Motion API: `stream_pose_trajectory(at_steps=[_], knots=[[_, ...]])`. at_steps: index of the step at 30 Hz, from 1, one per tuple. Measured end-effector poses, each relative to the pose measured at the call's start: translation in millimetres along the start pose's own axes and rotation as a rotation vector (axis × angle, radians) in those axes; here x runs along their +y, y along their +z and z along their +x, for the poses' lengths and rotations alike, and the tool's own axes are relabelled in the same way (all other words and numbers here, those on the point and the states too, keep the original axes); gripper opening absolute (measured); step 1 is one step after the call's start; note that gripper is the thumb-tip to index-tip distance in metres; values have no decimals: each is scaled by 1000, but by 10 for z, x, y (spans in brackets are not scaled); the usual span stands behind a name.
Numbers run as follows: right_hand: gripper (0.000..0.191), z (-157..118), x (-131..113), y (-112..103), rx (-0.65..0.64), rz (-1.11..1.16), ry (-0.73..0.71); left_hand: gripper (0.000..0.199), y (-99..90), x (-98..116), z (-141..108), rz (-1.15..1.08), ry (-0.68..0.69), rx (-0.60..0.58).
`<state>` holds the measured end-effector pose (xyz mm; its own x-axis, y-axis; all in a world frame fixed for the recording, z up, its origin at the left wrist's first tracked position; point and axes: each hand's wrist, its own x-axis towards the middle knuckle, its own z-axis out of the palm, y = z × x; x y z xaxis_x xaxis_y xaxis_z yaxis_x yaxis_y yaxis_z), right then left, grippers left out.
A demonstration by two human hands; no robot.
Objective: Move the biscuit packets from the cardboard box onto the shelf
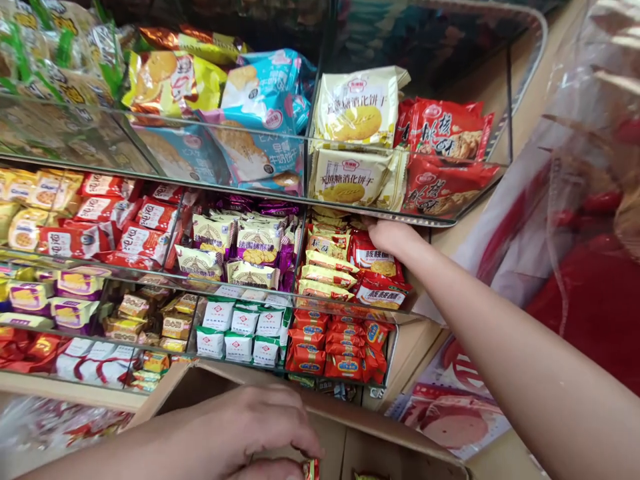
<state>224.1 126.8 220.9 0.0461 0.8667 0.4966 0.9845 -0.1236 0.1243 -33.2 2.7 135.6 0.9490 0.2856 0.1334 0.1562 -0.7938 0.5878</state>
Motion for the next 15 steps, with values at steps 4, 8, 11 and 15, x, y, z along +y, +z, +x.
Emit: stream_pose_trajectory(at_steps=[4, 8, 11, 15], knots=[[42, -226, 30, -136, -149, -10, 61, 26, 204, -173, -41, 27, 13, -167], [50, -397, 99, -210, -235, -24, -21, 25, 274, -284, -54, 98, 40, -188], [51, -422, 146, -191, -277, 8, -159, 24, 234, -267, -2, 83, 88, -114], [49, -374, 133, -186, -320, -88, -159, 23, 98, -146, 119, 162, 166, -1]])
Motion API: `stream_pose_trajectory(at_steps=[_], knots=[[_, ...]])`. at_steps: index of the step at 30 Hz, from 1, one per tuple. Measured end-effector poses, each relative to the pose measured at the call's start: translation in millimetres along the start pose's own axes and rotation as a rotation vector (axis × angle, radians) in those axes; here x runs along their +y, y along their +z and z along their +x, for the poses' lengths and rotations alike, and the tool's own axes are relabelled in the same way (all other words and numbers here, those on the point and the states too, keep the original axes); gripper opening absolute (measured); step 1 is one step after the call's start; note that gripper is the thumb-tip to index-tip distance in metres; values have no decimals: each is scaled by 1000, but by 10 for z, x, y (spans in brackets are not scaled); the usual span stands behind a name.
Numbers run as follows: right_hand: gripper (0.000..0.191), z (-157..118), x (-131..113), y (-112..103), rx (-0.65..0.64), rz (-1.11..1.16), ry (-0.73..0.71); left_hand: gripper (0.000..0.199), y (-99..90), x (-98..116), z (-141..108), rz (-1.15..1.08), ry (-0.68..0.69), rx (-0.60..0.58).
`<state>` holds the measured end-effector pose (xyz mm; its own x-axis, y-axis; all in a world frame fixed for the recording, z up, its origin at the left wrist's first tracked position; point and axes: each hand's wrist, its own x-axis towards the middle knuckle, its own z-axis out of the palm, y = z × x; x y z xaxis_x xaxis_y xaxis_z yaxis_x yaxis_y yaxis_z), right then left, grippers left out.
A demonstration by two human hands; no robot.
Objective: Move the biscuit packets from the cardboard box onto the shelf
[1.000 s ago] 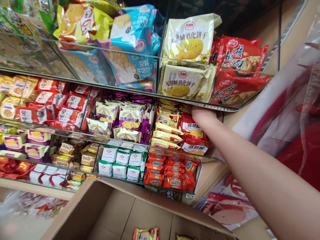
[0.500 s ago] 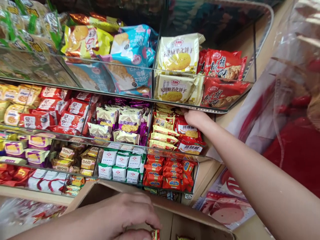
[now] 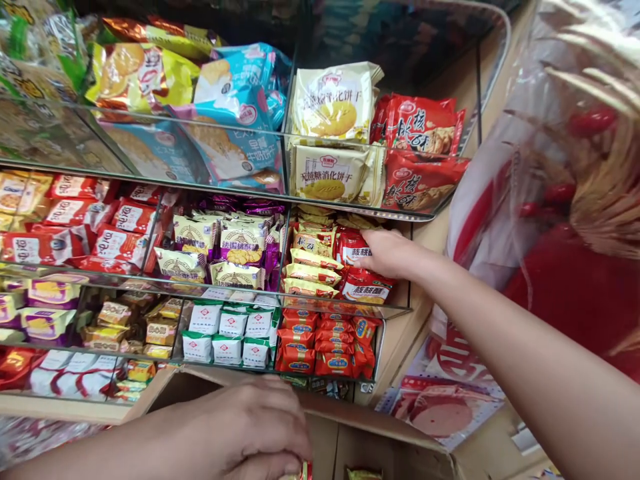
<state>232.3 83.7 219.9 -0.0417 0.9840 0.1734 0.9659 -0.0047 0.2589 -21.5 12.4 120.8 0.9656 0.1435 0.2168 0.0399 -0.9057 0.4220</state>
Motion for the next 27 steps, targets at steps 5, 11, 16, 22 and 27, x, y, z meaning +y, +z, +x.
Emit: stream_pose_trajectory(at_steps=[5, 11, 16, 22, 27], knots=[[45, -28, -32, -95, 23, -52, 52, 30, -256, -18, 320, 476, 73, 296], [20, -340, -120, -168, 262, -183, 122, 44, -462, -321, 885, 855, -66, 365], [21, -562, -190, -212, 332, -308, 201, 30, -516, -381, 1048, 897, -150, 290], [17, -439, -65, -145, 264, -259, 197, 23, -614, -255, 1129, 868, -269, 205], [16, -361, 1, -109, 287, -255, 155, 38, -754, -234, 1315, 833, -393, 90]])
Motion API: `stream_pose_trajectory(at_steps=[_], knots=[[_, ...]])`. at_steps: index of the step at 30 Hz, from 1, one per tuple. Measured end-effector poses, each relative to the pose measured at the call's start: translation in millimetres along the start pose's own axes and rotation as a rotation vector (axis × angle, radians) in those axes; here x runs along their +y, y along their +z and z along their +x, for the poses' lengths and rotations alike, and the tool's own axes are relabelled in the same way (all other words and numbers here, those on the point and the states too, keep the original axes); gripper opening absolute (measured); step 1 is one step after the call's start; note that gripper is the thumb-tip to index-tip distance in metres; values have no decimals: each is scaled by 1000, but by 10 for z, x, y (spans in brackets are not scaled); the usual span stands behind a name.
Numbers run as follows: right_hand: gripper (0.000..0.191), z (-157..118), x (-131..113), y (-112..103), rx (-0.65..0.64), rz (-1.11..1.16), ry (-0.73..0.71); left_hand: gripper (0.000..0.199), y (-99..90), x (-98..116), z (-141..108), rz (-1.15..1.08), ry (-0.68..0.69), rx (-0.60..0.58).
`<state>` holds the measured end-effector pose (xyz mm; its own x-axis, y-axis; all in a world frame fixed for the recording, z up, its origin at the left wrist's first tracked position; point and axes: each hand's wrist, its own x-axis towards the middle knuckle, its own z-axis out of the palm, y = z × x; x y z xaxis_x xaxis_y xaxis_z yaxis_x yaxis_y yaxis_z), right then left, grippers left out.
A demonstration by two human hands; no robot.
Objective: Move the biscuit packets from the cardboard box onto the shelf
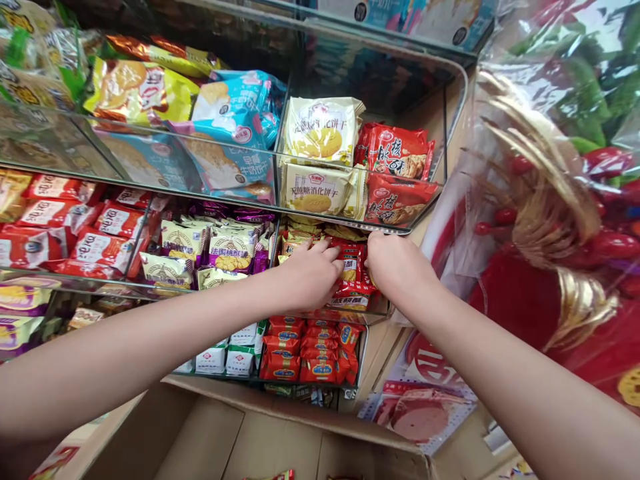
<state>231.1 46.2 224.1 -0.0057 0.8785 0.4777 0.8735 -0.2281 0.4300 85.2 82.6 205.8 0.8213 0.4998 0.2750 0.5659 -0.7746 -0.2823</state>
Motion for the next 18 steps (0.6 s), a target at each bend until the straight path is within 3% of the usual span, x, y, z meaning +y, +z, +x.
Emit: stream_pose_trajectory(at_steps=[3, 8, 12, 18], knots=[[15, 12, 39, 35, 13, 9, 1, 55, -19, -33, 119, 6, -31, -92], [17, -3, 67, 67, 46, 64, 58, 53, -3, -138, 215, -33, -3, -145], [15, -46, 40, 64, 64, 145, 55, 48, 42, -239, 224, -98, 33, -114], [21, -5, -8, 95, 65, 267, -10, 72, 124, -215, 172, -103, -58, 60]])
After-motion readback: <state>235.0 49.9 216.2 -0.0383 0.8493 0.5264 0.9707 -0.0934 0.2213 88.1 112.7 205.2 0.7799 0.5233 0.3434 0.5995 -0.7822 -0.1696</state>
